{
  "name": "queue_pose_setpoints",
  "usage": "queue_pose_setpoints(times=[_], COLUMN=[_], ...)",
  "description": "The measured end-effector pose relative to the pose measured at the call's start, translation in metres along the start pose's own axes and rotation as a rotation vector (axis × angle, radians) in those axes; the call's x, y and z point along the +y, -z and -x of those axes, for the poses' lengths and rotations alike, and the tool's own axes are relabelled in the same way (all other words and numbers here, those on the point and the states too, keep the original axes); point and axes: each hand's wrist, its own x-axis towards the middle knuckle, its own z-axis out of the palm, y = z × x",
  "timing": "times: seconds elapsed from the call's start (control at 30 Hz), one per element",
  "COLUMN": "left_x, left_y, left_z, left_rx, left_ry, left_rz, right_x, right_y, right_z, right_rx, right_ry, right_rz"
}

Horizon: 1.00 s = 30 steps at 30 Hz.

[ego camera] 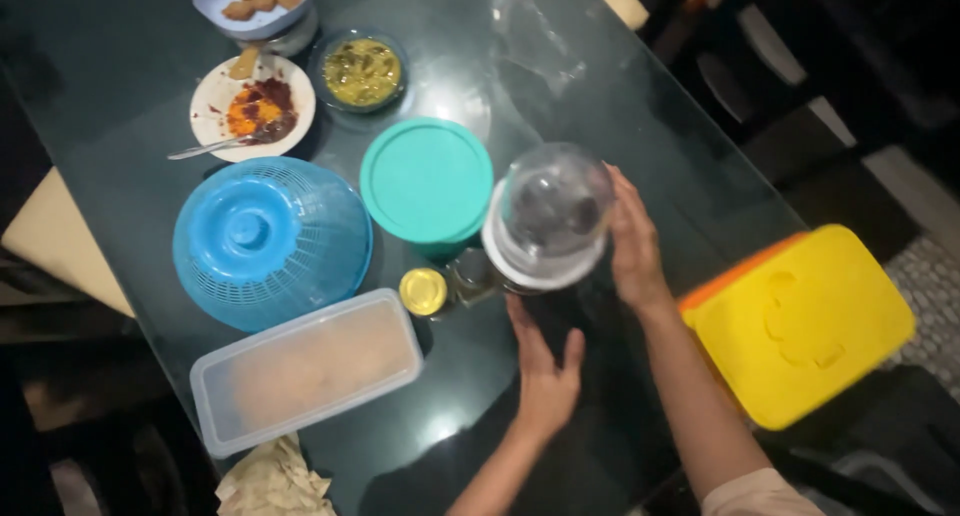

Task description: Wiping down a glass-top dining table with a cloth and organizing containers.

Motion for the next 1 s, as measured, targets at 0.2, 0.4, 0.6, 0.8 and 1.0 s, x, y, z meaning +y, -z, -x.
queue_pose_setpoints(times=[0.2,0.4,0.6,0.8,1.0], left_x=[0.015,0.002,0.007,-0.011,0.022], left_y=[0.006,-0.004,0.002,0.002,0.027], left_z=[-0.010,-0.010,-0.009,0.020,0.050], left_rx=[0.006,0.047,0.026,0.000,-0.058], left_ry=[-0.108,-0.121,-0.029,-0.121,-0.089], left_rz=[-0.069,-0.070,-0.047,-0.171,-0.039], right_x=[0.000,0.061,0.023,0.031,-0.011], right_y=[-0.013,-0.001,0.001,0.023,0.025], right_z=[-0.035,-0.021,-0.012,0.042,0.083], right_rx=[-0.071,-0.146,-0.084,-0.021,0.006], right_ry=[-0.043,-0.256,-0.315,-0.421,-0.333], right_rz=[-0.197,-0.389,-0.281,-0.250,-0.279])
